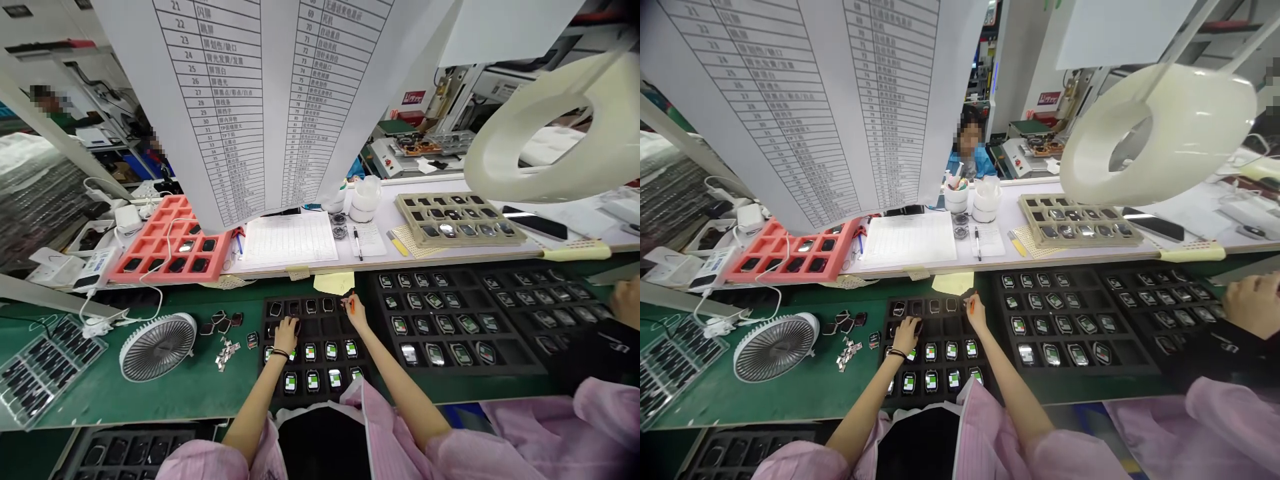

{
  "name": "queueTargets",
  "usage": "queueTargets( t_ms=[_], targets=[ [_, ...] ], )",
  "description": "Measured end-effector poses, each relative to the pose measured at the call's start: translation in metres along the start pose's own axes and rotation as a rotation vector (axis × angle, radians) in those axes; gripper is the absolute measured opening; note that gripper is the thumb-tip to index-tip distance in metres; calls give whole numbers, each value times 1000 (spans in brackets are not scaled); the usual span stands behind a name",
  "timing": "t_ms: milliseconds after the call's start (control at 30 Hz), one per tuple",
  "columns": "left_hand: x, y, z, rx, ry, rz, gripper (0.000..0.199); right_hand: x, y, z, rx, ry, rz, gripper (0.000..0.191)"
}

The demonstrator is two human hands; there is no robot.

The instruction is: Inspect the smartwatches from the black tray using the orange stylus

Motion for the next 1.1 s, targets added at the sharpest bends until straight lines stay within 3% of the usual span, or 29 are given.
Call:
queueTargets(
  t_ms=[133, 300, 600, 800, 967, 1100],
  targets=[
    [-4, -6, 1, -5, -44, -49, 57, 10, -4, -25, -28, 45, 115, 29],
    [-10, -9, 10, 35, -53, -58, 42, 21, -4, -31, -23, 97, 226, 30],
    [-13, -12, 5, 151, 183, -83, 37, 10, -6, -16, -50, 253, 425, 29],
    [-14, -11, -2, 134, 263, -55, 41, 10, -18, 13, -208, 310, 575, 15],
    [-21, -8, 18, 114, 243, 34, 36, 20, -20, 20, -329, 271, 632, 23],
    [-40, -4, 49, 117, 245, 103, 29, 26, -22, 19, -374, 229, 646, 27]
  ],
)
Point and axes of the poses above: each hand's wrist, its own z-axis away from the middle knuckle, its own y-axis out of the back of the hand, x = y × z, the point moved 7 cm from there along -z, towards the middle knuckle, and after that the axes turned 2 degrees about z, right-handed, at the moved point
